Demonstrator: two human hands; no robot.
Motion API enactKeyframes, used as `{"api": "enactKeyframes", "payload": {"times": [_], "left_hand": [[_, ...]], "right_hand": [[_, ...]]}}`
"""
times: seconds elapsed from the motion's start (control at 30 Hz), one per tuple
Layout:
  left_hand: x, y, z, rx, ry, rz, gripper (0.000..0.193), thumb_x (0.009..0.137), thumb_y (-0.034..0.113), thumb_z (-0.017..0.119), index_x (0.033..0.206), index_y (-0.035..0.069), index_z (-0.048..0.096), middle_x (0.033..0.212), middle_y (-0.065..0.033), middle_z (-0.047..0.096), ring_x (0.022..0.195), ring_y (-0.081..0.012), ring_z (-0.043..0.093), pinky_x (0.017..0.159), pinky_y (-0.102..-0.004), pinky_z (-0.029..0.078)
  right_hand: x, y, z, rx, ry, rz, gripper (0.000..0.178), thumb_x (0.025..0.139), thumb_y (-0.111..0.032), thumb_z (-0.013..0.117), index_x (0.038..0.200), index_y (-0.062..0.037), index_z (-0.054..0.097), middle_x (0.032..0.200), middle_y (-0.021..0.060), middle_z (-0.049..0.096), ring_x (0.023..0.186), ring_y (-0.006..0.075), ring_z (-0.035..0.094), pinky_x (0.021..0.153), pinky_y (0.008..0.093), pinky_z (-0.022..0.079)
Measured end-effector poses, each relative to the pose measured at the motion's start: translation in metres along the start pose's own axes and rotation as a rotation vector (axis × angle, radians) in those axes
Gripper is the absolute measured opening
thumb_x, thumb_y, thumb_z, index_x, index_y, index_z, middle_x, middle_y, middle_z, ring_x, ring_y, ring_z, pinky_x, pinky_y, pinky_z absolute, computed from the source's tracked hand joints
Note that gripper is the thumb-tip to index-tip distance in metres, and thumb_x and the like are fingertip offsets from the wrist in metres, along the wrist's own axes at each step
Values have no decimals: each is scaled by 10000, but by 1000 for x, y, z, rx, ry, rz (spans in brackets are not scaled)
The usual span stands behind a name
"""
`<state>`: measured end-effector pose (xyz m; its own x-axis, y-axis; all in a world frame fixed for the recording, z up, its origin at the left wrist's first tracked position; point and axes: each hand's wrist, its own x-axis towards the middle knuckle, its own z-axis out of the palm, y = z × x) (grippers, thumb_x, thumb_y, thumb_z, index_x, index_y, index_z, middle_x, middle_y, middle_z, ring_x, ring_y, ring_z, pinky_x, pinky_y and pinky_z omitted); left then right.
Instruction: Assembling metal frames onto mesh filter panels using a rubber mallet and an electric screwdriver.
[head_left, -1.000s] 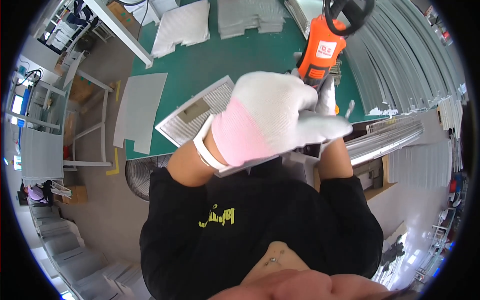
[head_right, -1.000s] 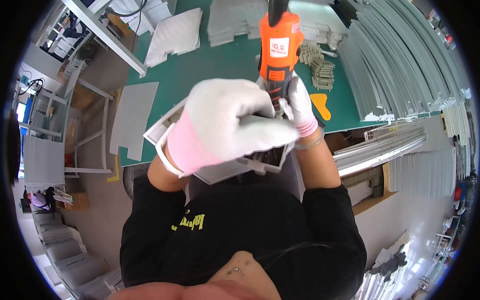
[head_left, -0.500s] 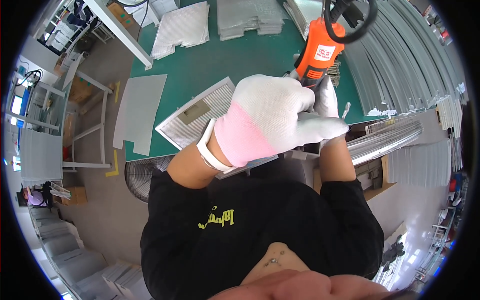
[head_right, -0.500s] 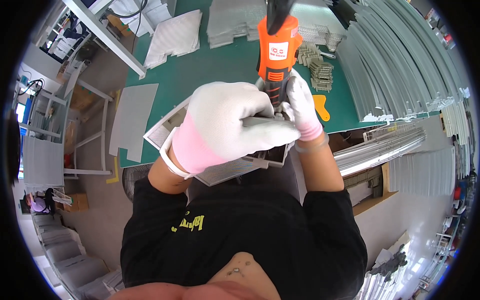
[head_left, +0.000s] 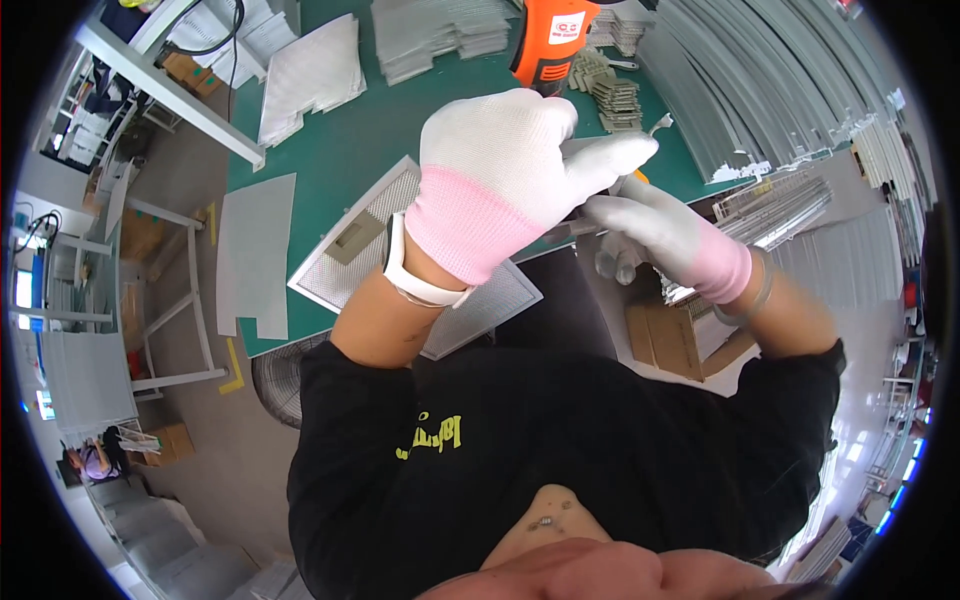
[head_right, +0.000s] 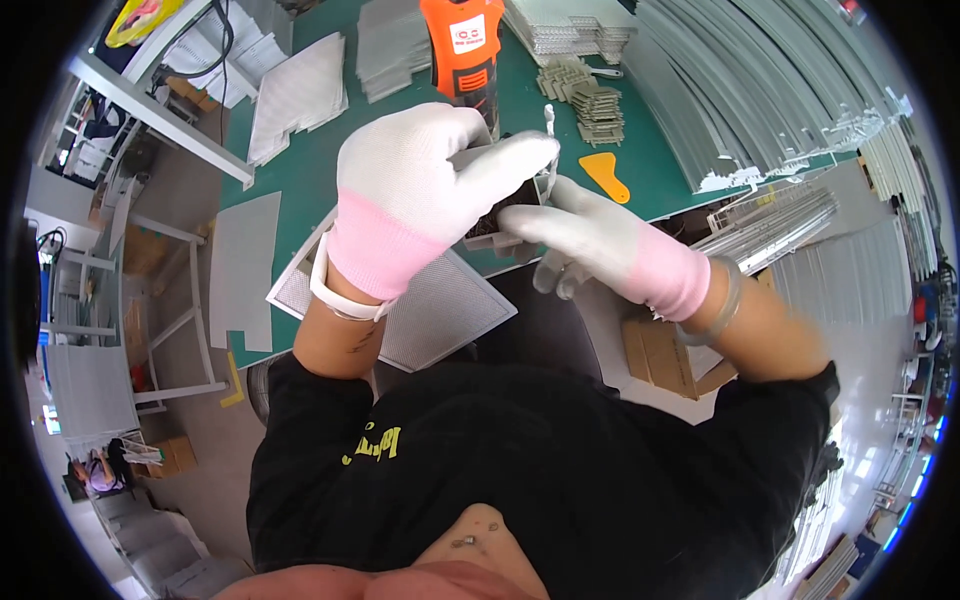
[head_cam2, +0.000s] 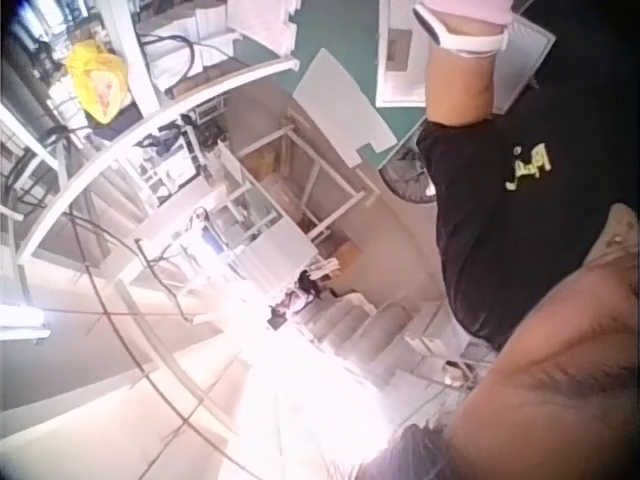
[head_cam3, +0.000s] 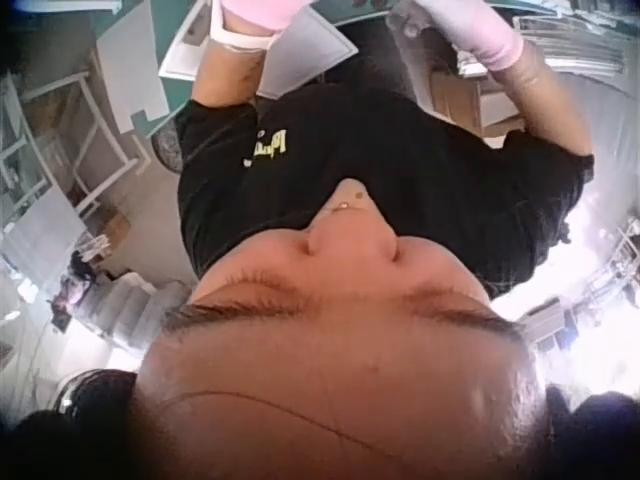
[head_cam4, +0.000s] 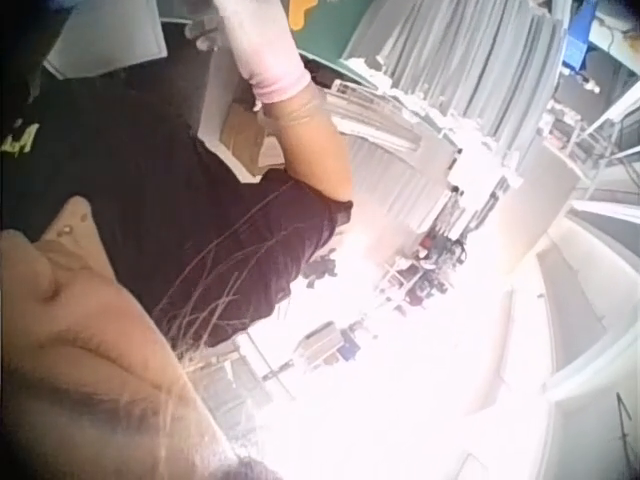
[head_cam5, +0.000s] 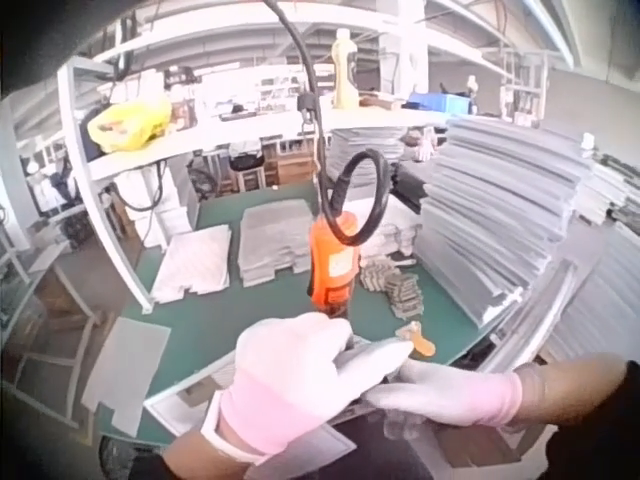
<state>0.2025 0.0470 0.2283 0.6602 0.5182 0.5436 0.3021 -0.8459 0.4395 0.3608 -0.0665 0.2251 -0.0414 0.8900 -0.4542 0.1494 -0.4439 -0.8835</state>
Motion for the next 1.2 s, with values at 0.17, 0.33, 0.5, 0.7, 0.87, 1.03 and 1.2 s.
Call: {"api": "enactKeyframes", "payload": {"times": [0.17, 0.33, 0.5, 0.7, 0.87, 1.03, 1.2], "left_hand": [[3, 5, 2, 8, 8, 43, 506, 815, 478, 746, 598, 36, 632, 540, -100, 507, 485, -257, 545, 476, -339, 405], [-1, -7, 6, 101, 125, 250, 351, 818, 382, 763, 696, 63, 682, 579, -84, 541, 516, -238, 565, 483, -335, 420], [1, 2, 1, 63, 91, 141, 331, 831, 357, 757, 705, 62, 676, 578, -82, 544, 516, -236, 561, 488, -326, 425], [1, -6, 7, 28, 113, 81, 538, 778, 544, 753, 615, 51, 610, 514, -108, 516, 483, -272, 576, 475, -346, 444], [-3, -12, 14, 60, 189, 205, 335, 773, 347, 788, 691, 66, 625, 604, -100, 557, 544, -262, 603, 508, -338, 460], [-6, -29, 12, 35, 137, 121, 214, 813, 237, 777, 817, 46, 682, 715, -82, 606, 623, -224, 609, 579, -304, 477], [-8, -38, 13, -7, 210, 196, 144, 702, 166, 750, 758, 99, 636, 716, -75, 552, 645, -284, 584, 595, -376, 473]], "right_hand": [[8, 2, -3, 157, -1, 93, 521, 896, -327, 656, 1245, 13, 471, 953, 65, 654, 652, 75, 558, 529, 206, 451], [16, 3, -5, 183, 17, -8, 300, 878, -161, 663, 1104, 3, 554, 834, 35, 634, 554, 32, 450, 453, 198, 353], [31, -1, -8, 80, 64, -61, 168, 871, -122, 638, 994, -11, 608, 793, 43, 639, 517, 38, 440, 437, 207, 349], [45, 1, -14, 4, 103, -40, 224, 838, -114, 656, 1035, -22, 601, 761, 45, 639, 537, 62, 501, 424, 210, 369], [56, 1, -25, -125, 32, -10, 247, 840, -163, 669, 1029, -25, 590, 741, 34, 619, 542, 72, 504, 423, 232, 374], [35, -7, -28, -13, -74, -22, 352, 890, -308, 645, 1102, -28, 615, 812, 28, 645, 621, 65, 511, 520, 218, 400], [19, -20, -22, -130, -116, -102, 436, 947, -404, 586, 1198, -49, 619, 1023, 13, 714, 762, 62, 528, 642, 220, 429]]}}
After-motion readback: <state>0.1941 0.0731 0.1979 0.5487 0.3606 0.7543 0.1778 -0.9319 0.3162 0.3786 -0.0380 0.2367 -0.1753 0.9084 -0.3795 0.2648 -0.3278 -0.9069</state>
